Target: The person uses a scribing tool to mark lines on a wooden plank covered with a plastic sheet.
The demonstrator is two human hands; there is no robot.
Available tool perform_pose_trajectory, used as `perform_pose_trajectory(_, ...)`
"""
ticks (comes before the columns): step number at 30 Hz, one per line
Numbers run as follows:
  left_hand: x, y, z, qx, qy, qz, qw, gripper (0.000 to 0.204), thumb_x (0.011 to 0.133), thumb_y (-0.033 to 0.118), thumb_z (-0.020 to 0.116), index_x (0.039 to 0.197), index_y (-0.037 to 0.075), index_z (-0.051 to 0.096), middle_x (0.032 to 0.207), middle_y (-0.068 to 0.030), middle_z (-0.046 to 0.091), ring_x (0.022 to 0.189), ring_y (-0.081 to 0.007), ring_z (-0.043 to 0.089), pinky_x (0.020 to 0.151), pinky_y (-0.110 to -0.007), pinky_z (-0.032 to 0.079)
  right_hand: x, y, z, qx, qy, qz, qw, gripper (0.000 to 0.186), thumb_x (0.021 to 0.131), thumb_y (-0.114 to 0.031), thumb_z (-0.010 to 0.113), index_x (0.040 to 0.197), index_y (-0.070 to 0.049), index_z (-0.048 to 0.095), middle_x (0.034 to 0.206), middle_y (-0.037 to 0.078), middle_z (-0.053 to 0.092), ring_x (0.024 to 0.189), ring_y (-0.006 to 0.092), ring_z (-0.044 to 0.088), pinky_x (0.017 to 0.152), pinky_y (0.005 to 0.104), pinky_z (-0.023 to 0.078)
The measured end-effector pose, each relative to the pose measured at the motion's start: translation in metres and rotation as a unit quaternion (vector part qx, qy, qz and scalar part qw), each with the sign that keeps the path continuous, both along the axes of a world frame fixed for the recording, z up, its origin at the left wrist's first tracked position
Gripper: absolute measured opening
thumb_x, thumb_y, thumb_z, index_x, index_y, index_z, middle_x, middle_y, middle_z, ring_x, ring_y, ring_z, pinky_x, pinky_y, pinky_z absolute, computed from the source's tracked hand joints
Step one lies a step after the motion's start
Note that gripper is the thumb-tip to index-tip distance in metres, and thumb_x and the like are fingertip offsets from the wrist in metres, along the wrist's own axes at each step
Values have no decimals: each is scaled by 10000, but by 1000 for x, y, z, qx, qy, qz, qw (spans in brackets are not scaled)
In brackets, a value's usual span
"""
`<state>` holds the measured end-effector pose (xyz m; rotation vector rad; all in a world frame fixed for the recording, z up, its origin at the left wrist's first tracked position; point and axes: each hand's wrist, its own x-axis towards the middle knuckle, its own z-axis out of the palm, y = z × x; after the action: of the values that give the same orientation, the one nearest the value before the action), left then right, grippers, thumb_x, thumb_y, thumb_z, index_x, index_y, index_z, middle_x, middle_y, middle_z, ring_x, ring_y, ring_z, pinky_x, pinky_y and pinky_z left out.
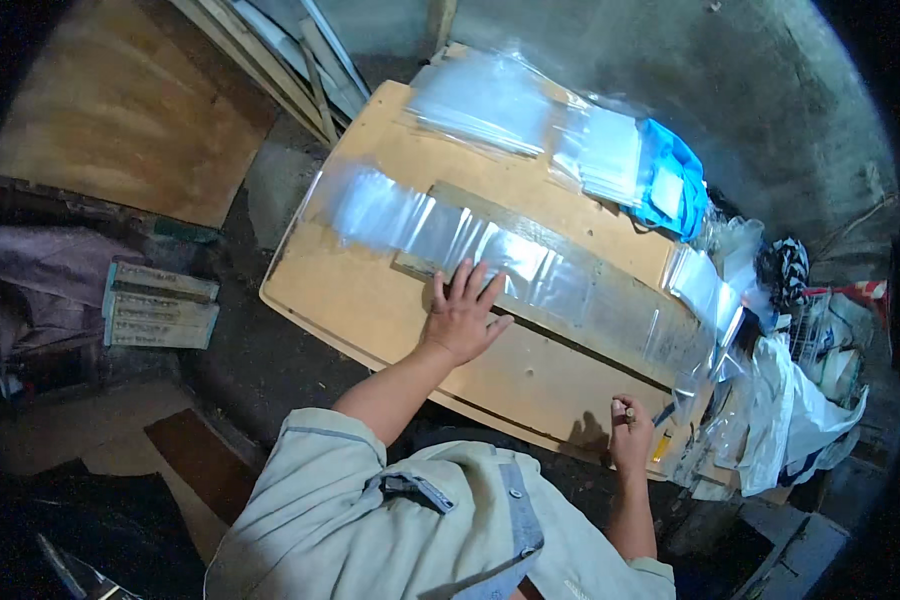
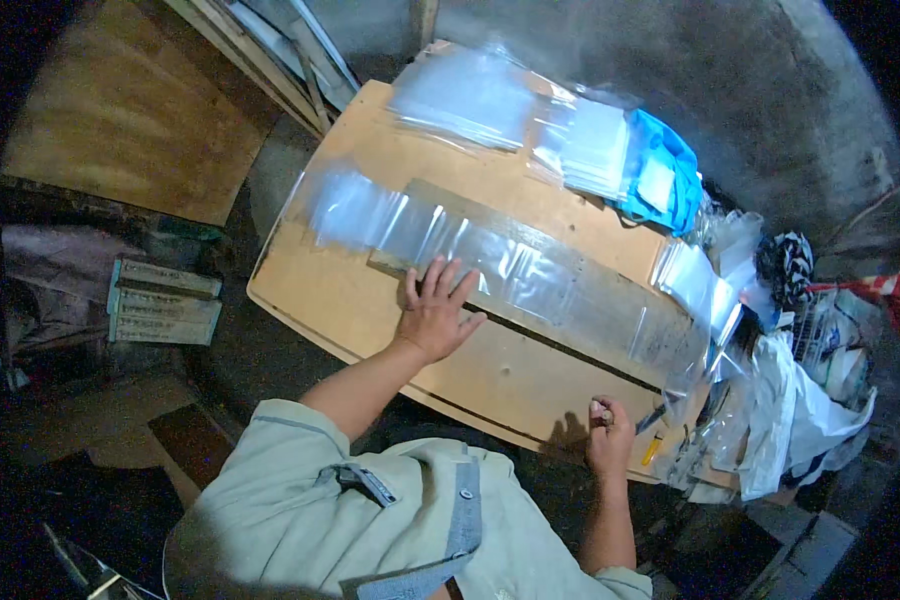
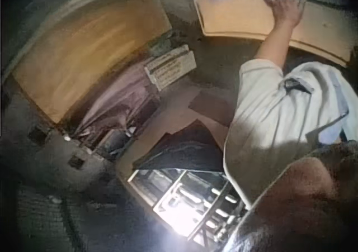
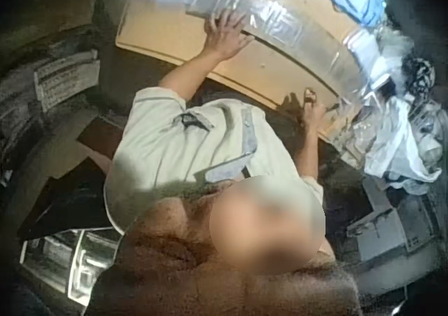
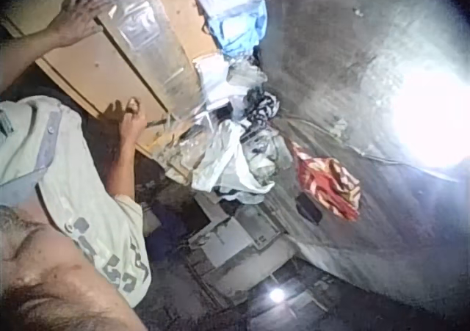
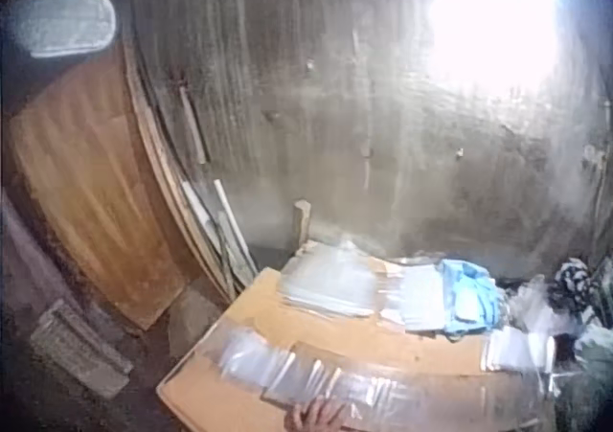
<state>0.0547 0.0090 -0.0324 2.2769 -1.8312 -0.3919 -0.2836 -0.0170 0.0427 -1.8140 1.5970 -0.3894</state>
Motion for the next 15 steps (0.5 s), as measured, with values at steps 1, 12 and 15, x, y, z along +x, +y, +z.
perform_pose_trajectory(1, 1, 0, 0, 0, 7, -2, 1000, 702, 909, 571, 458, 1473, 185, 299, 1530, -132, 222, 1435, -333, 124, 1111, -620, 81, 2, -2, 2, -4, 8, -1, 1000, 188, 921, -193, 609, 977, -17, 644, 760, 99, 630, 698, 164, 581, 670, 294, 469)
perform_pose_trajectory(12, 3, -10, 2, 12, 33, -3, 999, 718, 882, 543, 513, 1465, 169, 326, 1526, -130, 255, 1430, -329, 155, 1097, -637, 50, -3, -21, 22, 10, -47, -228, 973, 418, 1021, -400, 412, 967, -38, 614, 642, 0, 455, 612, 101, 442, 592, 258, 386)
perform_pose_trajectory(15, 0, -9, 2, -4, 35, -1, 999, 704, 878, 494, 560, 1461, 172, 331, 1513, -130, 255, 1436, -329, 130, 1103, -631, 45, -23, -43, 14, -2, -143, -287, 947, 454, 1023, -443, 386, 988, -55, 619, 631, -15, 449, 584, 87, 420, 554, 263, 357)
